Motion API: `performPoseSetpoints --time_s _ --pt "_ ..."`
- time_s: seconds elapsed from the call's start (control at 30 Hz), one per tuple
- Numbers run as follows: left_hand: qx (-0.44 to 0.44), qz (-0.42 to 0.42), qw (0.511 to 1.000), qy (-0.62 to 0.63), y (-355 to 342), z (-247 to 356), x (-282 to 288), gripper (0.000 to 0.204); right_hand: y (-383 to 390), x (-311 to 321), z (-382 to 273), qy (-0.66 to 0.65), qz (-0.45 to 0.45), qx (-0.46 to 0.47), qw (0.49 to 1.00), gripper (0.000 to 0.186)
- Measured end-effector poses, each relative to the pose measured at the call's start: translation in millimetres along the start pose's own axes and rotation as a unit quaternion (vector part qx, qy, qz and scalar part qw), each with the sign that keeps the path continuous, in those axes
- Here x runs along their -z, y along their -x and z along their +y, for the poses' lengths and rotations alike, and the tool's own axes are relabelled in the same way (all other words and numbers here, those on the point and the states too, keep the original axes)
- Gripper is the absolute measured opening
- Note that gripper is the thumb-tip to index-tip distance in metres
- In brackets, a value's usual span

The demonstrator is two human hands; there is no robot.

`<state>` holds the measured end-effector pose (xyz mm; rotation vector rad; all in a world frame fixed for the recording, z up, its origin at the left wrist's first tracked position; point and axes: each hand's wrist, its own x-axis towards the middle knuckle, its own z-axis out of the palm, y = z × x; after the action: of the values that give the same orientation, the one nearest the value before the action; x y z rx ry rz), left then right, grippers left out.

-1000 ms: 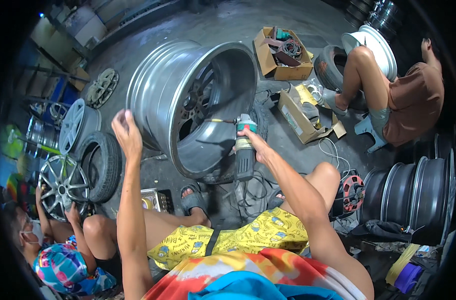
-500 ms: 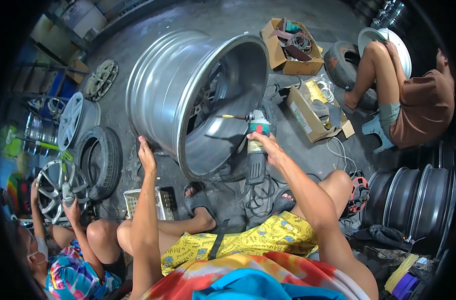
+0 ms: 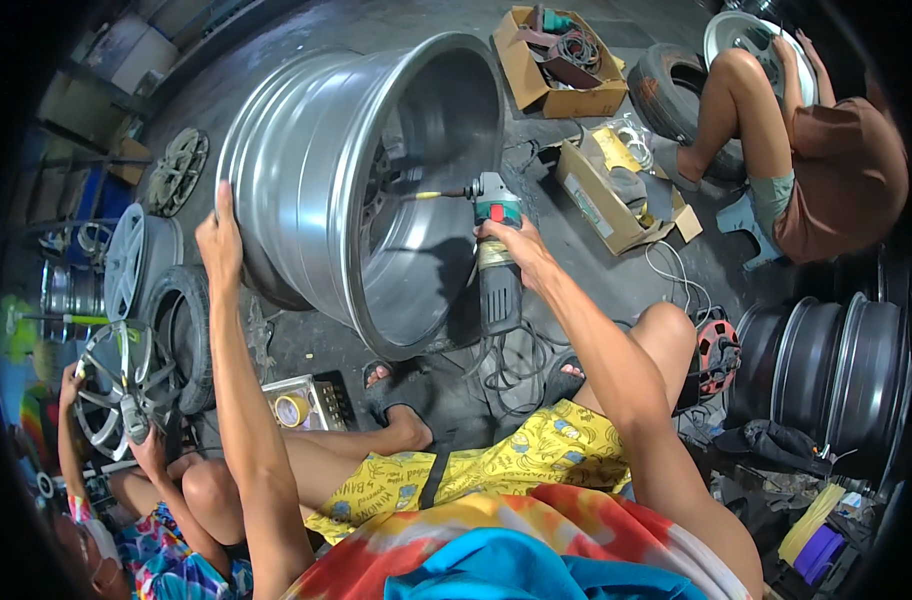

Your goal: The person uses a power grinder to smooth the inner surfaces and bolt holes of a metal wheel rim by hand while holding the rim steady with the other hand.

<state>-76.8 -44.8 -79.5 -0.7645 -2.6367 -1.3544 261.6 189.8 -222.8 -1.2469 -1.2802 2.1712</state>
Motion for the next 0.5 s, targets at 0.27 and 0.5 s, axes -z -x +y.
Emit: performPoseSetpoints --time_s 0.27,0.5 --pt "0.007 0.054 0.993 -0.101 -3 9 9 0.071 -14 -8 5 -0.002 -0.019 0.005 1.0 0.054" --pt "-0.225 -0.03 0.971 0.071 98 145 -6 0.044 -43 -51 18 0.016 -0.017 0.088 0.996 0.065"
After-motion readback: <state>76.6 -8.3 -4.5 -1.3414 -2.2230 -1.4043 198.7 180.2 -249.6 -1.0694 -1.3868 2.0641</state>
